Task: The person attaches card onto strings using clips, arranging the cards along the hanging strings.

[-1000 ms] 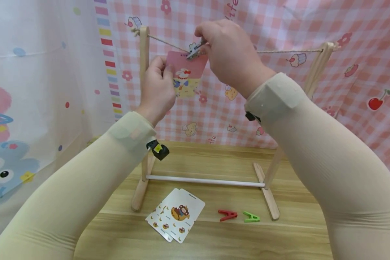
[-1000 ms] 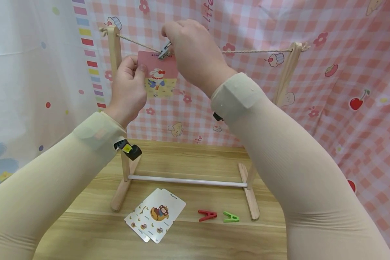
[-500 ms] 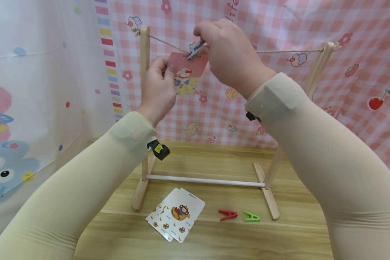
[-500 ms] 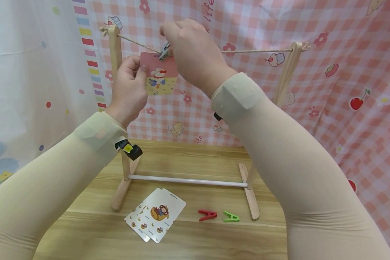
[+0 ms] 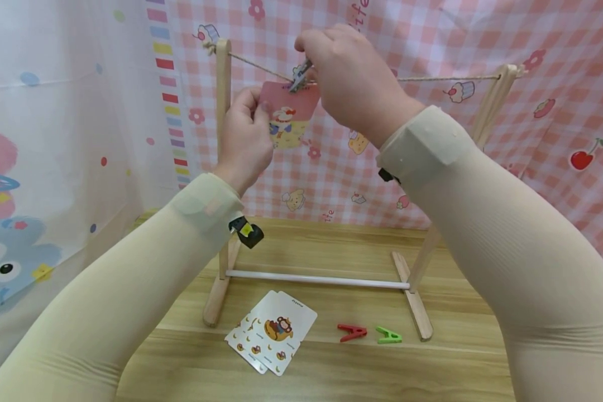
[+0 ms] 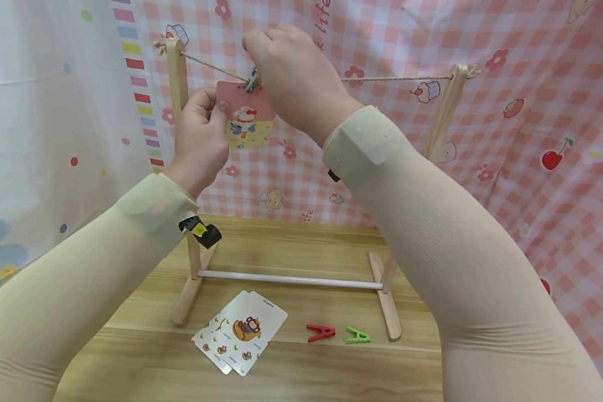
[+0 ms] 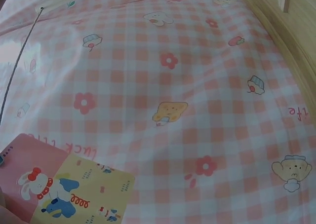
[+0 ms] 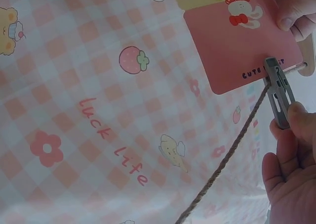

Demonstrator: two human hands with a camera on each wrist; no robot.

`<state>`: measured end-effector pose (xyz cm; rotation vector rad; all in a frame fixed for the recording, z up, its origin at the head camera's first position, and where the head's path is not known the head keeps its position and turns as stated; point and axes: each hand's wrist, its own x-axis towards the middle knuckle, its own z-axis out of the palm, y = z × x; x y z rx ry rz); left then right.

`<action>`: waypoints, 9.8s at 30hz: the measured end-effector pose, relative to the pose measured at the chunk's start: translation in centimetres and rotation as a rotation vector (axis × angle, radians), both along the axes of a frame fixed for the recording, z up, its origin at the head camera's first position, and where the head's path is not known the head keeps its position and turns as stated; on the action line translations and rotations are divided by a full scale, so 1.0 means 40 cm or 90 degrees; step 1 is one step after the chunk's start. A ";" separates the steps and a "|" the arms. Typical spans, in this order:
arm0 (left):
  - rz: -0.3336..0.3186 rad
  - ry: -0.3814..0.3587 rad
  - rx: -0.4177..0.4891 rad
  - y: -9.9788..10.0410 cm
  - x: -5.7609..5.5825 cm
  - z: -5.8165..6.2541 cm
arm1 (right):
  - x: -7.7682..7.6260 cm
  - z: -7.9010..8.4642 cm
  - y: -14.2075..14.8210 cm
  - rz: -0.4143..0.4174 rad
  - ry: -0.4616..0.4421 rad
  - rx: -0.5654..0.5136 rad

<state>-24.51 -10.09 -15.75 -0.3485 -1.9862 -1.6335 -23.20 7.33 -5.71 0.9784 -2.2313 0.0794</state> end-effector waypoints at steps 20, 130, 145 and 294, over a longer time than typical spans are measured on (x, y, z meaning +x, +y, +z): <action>0.013 -0.019 -0.019 0.000 0.003 -0.006 | -0.008 -0.012 0.003 0.029 0.015 0.001; -0.117 -0.206 -0.268 -0.063 0.114 -0.328 | 0.077 -0.553 0.307 0.088 -0.101 -0.074; -0.158 -0.208 -0.534 -0.046 0.137 -0.422 | 0.099 -0.651 0.320 0.017 -0.256 -0.001; -0.246 -0.319 -0.803 -0.011 0.140 -0.564 | 0.127 -0.810 0.275 0.121 -0.503 0.198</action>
